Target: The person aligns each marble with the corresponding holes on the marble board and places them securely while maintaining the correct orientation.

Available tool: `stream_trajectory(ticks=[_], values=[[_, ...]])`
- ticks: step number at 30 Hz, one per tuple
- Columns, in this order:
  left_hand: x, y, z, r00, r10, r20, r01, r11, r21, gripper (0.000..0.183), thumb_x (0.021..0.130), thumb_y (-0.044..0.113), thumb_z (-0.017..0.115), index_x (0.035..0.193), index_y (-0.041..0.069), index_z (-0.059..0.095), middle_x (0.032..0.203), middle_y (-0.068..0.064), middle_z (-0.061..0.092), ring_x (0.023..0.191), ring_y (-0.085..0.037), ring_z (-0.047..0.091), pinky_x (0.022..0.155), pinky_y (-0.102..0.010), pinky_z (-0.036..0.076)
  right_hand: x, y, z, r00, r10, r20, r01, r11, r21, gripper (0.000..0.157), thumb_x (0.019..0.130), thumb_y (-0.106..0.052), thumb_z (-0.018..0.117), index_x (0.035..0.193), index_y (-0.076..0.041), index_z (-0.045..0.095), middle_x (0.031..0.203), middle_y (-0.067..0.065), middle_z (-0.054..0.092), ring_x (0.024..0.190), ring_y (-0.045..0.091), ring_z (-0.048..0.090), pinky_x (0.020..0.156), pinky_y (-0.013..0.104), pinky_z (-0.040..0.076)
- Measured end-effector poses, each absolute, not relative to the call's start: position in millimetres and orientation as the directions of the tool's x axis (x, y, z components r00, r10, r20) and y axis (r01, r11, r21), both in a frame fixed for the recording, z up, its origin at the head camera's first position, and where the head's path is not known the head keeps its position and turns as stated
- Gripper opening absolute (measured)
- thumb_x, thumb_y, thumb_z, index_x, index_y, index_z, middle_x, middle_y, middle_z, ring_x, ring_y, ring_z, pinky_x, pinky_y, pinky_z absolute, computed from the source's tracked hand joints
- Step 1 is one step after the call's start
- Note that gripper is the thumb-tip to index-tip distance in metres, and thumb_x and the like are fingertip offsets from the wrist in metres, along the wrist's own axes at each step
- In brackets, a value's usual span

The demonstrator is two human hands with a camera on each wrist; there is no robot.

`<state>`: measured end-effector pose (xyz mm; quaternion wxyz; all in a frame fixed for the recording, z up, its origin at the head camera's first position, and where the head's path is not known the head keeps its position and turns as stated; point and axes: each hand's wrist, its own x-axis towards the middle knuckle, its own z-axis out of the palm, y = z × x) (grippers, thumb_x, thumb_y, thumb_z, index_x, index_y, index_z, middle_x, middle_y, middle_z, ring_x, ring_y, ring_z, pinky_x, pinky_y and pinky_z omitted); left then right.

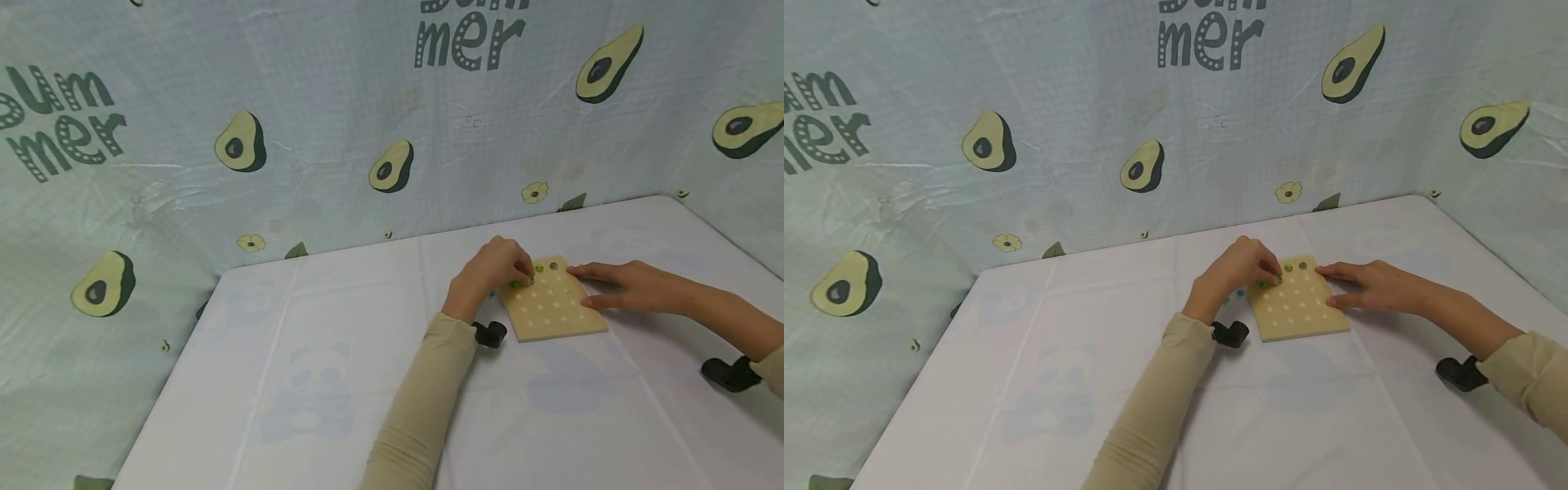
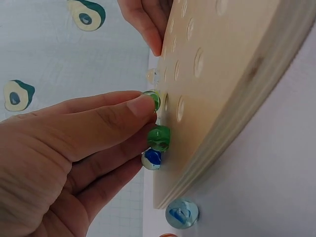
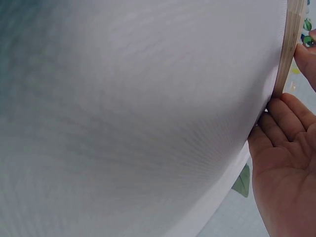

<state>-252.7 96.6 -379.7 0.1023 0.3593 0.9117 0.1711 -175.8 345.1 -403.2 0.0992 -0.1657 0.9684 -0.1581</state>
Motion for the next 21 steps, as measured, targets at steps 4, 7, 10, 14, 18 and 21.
stream_trajectory(ticks=[4,7,10,14,18,21], values=[[-251.9,97.7,-379.7,-0.723,0.688,-0.060,0.618,0.684,0.389,0.018,0.088,0.024,0.080,0.105,0.020,0.082,0.102,0.012,0.074,0.086,0.000,0.058,0.070,-0.011,0.046,-176.0,345.8,-403.3,-0.926,-0.350,-0.141,-0.289,0.898,-0.332,0.078,0.094,-0.055,0.067,0.151,-0.005,0.047,0.150,0.028,0.046,0.130,0.052,0.049,0.096,0.064,0.045],[-251.5,98.2,-380.0,-0.725,0.686,-0.059,0.615,0.685,0.390,0.016,0.088,0.023,0.080,0.104,0.020,0.082,0.101,0.011,0.073,0.085,-0.001,0.058,0.069,-0.012,0.046,-176.0,346.0,-403.4,-0.926,-0.351,-0.137,-0.291,0.897,-0.333,0.078,0.094,-0.054,0.067,0.151,-0.005,0.047,0.150,0.028,0.046,0.130,0.051,0.050,0.096,0.064,0.045],[-251.7,98.5,-380.5,-0.728,0.682,-0.063,0.609,0.687,0.396,0.016,0.088,0.023,0.080,0.103,0.019,0.082,0.101,0.011,0.073,0.085,-0.001,0.059,0.069,-0.012,0.047,-176.2,346.0,-403.6,-0.925,-0.357,-0.131,-0.297,0.894,-0.337,0.078,0.094,-0.054,0.067,0.151,-0.005,0.047,0.150,0.028,0.047,0.130,0.052,0.050,0.096,0.065,0.045],[-251.5,98.6,-380.5,-0.731,0.679,-0.068,0.604,0.690,0.398,0.015,0.088,0.022,0.081,0.102,0.020,0.082,0.100,0.011,0.073,0.084,-0.001,0.059,0.068,-0.013,0.047,-177.0,346.4,-404.1,-0.925,-0.357,-0.132,-0.299,0.895,-0.330,0.079,0.093,-0.056,0.067,0.151,-0.006,0.048,0.150,0.028,0.046,0.130,0.051,0.050,0.095,0.065,0.045],[-251.0,98.9,-380.3,-0.727,0.683,-0.062,0.611,0.686,0.395,0.014,0.088,0.022,0.080,0.101,0.019,0.082,0.099,0.011,0.072,0.085,-0.002,0.058,0.068,-0.013,0.047,-177.6,346.7,-404.2,-0.925,-0.355,-0.135,-0.297,0.897,-0.327,0.079,0.093,-0.056,0.067,0.151,-0.007,0.048,0.150,0.028,0.046,0.129,0.051,0.051,0.095,0.064,0.046],[-250.9,98.9,-380.3,-0.730,0.681,-0.060,0.611,0.689,0.391,0.013,0.088,0.022,0.081,0.101,0.019,0.082,0.099,0.011,0.072,0.084,-0.002,0.058,0.068,-0.013,0.047,-177.8,346.6,-404.0,-0.924,-0.357,-0.135,-0.297,0.894,-0.336,0.079,0.093,-0.056,0.068,0.151,-0.007,0.048,0.151,0.027,0.046,0.130,0.051,0.050,0.095,0.064,0.046]])
